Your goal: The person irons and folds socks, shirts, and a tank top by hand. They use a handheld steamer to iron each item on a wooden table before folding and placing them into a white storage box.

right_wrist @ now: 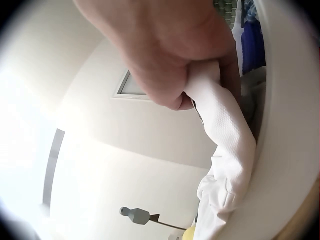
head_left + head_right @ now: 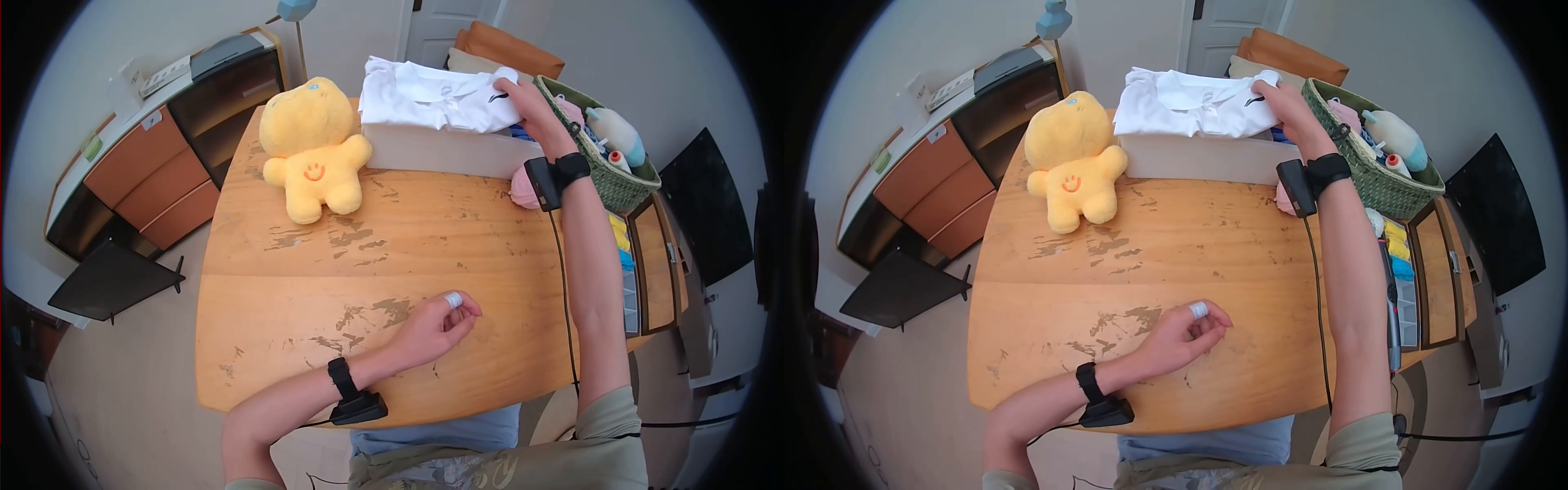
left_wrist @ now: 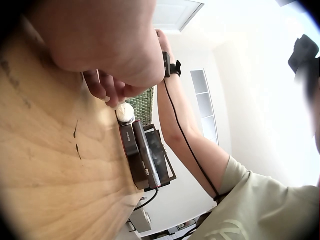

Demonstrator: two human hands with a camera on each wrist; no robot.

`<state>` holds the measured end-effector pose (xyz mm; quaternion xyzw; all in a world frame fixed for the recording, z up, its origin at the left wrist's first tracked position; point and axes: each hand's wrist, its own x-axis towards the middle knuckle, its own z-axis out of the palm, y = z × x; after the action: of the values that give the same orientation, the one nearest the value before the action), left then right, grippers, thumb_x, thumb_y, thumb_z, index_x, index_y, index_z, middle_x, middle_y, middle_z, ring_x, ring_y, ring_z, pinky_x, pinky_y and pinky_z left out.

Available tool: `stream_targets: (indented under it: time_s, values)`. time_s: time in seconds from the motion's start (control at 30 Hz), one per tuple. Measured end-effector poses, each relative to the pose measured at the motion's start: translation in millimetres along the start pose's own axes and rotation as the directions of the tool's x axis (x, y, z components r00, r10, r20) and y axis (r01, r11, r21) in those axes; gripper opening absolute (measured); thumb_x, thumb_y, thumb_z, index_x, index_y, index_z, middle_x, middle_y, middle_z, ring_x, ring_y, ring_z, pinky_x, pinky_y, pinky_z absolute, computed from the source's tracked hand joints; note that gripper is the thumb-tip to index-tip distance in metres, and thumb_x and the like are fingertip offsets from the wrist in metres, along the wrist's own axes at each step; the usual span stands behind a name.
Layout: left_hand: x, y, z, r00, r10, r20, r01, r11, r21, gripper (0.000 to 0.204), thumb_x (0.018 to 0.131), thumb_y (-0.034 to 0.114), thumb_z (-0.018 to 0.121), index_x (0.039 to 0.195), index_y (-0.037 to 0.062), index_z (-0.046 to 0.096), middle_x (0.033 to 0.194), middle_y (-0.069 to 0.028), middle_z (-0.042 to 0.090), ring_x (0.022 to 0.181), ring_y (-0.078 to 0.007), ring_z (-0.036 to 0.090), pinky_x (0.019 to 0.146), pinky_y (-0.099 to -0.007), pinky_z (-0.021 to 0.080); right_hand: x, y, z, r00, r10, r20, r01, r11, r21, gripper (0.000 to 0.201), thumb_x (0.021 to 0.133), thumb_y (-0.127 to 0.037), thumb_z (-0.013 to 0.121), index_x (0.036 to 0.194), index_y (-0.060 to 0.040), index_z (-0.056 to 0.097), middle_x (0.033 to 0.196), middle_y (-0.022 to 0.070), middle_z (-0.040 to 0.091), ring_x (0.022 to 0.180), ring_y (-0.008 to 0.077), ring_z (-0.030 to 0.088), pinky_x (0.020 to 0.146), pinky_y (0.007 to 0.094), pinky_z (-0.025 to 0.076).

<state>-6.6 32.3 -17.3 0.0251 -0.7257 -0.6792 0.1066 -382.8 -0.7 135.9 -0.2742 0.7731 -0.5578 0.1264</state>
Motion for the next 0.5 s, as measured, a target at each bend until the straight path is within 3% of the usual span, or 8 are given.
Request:
stream_targets:
  time_s: [0.17, 0.27, 0.37, 0.5]
  values:
    - [1, -1, 0, 0.998, -0.056, -0.023, 0.054, 0.995, -0.084, 0.012, 0.099, 0.007, 0.065, 0.109, 0.0022, 0.069, 0.072, 0.0015, 0.061, 0.062, -0.0063, 0.056, 0.059, -0.0252, 0.046, 6, -9, 1, 0.999, -0.009, -0.045, 0.023, 0.950, 0.311, 0.043, 0.093, -0.030, 0.069, 0.122, 0.0006, 0.066, 0.109, 0.0085, 0.071, 0.094, 0.0173, 0.069, 0.080, 0.0349, 0.055]
    - [2, -10, -2, 0.997, -0.071, 0.012, 0.072, 0.978, -0.198, 0.018, 0.106, 0.010, 0.062, 0.122, 0.0025, 0.062, 0.081, 0.0021, 0.062, 0.071, -0.0046, 0.061, 0.063, -0.0221, 0.049, -9, -36, 3, 0.995, -0.085, -0.054, 0.100, 0.910, 0.402, 0.039, 0.097, -0.028, 0.067, 0.123, 0.0006, 0.064, 0.110, 0.0073, 0.072, 0.097, 0.0191, 0.070, 0.085, 0.0369, 0.058]
    - [1, -1, -5, 0.993, -0.120, 0.004, 0.116, 0.943, -0.311, 0.030, 0.107, 0.009, 0.060, 0.136, 0.0033, 0.054, 0.100, -0.0028, 0.063, 0.078, -0.0086, 0.065, 0.067, -0.0241, 0.052, -24, -63, 4, 0.975, -0.220, -0.042, 0.215, 0.868, 0.447, 0.035, 0.100, -0.026, 0.066, 0.123, 0.0003, 0.065, 0.112, 0.0066, 0.072, 0.099, 0.0178, 0.070, 0.086, 0.0364, 0.058]
    - [3, -1, -10, 0.998, -0.051, -0.040, 0.027, 0.887, -0.462, 0.050, 0.110, 0.021, 0.055, 0.155, 0.0061, 0.037, 0.130, -0.0114, 0.057, 0.099, -0.0191, 0.067, 0.081, -0.0340, 0.058, -61, -102, 8, 0.902, -0.426, -0.066, 0.396, 0.760, 0.515, 0.033, 0.100, -0.025, 0.067, 0.121, 0.0015, 0.066, 0.110, 0.0077, 0.071, 0.099, 0.0163, 0.070, 0.087, 0.0334, 0.056]
